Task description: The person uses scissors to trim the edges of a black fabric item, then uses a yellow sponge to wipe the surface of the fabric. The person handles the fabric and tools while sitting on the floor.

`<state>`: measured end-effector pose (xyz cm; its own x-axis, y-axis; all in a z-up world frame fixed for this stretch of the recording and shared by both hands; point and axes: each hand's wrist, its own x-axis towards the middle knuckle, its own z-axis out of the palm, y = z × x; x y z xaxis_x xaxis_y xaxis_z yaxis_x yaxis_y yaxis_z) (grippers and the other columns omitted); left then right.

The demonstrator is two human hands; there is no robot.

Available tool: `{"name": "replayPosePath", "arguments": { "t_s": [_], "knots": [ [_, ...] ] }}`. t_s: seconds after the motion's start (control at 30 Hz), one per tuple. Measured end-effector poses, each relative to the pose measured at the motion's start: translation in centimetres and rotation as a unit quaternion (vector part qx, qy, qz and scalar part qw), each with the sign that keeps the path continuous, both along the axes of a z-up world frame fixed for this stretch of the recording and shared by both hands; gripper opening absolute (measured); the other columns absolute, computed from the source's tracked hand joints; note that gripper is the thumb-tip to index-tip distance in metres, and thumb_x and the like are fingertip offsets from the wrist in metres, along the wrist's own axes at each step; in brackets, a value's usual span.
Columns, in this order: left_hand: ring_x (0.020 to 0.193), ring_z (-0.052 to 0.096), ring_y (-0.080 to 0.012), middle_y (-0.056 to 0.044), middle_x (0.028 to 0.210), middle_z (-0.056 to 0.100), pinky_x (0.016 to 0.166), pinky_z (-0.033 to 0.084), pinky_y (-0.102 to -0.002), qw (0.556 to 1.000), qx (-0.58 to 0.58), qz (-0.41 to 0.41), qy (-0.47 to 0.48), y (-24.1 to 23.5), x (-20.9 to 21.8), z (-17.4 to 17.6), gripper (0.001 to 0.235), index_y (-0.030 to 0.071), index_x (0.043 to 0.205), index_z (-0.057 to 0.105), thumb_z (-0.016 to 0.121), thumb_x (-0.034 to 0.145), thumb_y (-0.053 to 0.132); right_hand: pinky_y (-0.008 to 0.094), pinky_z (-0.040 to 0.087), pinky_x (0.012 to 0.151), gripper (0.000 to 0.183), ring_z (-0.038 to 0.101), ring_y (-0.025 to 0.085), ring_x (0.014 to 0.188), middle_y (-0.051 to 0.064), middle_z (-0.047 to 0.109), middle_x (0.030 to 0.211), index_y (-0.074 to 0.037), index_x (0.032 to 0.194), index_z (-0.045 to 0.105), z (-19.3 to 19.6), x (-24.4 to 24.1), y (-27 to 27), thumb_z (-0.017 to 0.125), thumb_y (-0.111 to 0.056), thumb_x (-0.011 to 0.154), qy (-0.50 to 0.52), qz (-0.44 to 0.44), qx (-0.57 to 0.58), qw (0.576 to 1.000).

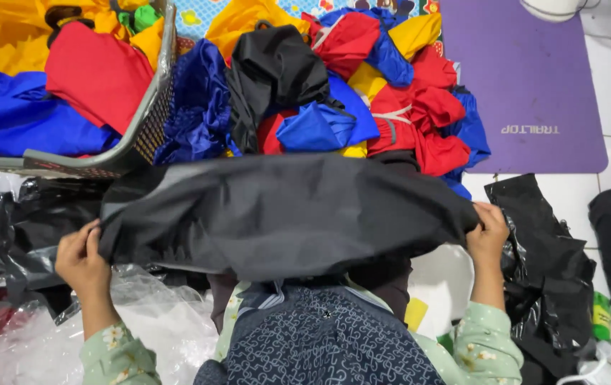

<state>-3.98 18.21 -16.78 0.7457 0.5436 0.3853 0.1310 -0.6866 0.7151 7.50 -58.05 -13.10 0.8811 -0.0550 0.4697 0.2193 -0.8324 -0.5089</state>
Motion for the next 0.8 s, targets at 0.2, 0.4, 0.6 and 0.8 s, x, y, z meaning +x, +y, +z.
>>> {"name": "replayPosePath", "arguments": {
  "t_s": [0.2, 0.4, 0.6, 0.8],
  "knots": [
    [0.081, 0.048, -0.0117, -0.006, 0.095, 0.058, 0.075, 0.045, -0.024, 0.984, -0.165, 0.052, -0.039, 0.9, -0.2, -5.0, 0.018, -0.002, 0.126, 0.074, 0.061, 0.113, 0.000, 0.039, 0.050, 0.093, 0.034, 0.061, 0.033, 0.105, 0.019, 0.065, 0.119, 0.007, 0.119, 0.069, -6.4, 1.7, -0.6, 0.057, 0.017, 0.089, -0.046, -0.013, 0.033, 0.998],
    [0.098, 0.065, -0.0048, 0.001, 0.113, 0.071, 0.092, 0.055, -0.017, 0.909, -0.407, 0.033, -0.083, 4.9, 7.2, -9.2, 0.028, 0.008, 0.123, 0.070, 0.059, 0.098, -0.001, 0.038, 0.051, 0.083, 0.025, 0.064, 0.033, 0.096, 0.021, 0.068, 0.113, 0.008, 0.113, 0.069, -9.4, 6.8, -0.7, 0.060, 0.010, 0.090, -0.016, -0.006, 0.084, 0.996],
    [0.094, 0.062, -0.0084, -0.003, 0.111, 0.069, 0.088, 0.053, -0.020, 0.943, -0.306, 0.069, -0.114, 6.1, 3.9, -12.0, 0.025, 0.004, 0.121, 0.069, 0.058, 0.100, -0.003, 0.041, 0.053, 0.080, 0.026, 0.065, 0.032, 0.093, 0.020, 0.068, 0.110, 0.005, 0.116, 0.068, -10.5, 8.2, 1.8, 0.057, 0.004, 0.092, 0.087, -0.010, 0.188, 0.978],
    [0.091, 0.059, -0.0120, -0.007, 0.109, 0.066, 0.084, 0.050, -0.024, 0.965, -0.201, 0.107, -0.129, 4.7, -7.3, -11.7, 0.022, 0.000, 0.119, 0.069, 0.057, 0.102, -0.005, 0.044, 0.055, 0.077, 0.027, 0.067, 0.032, 0.090, 0.019, 0.068, 0.107, 0.002, 0.118, 0.067, -12.3, 6.8, 3.8, 0.054, -0.003, 0.095, 0.206, -0.015, 0.285, 0.936]
  ]
}}
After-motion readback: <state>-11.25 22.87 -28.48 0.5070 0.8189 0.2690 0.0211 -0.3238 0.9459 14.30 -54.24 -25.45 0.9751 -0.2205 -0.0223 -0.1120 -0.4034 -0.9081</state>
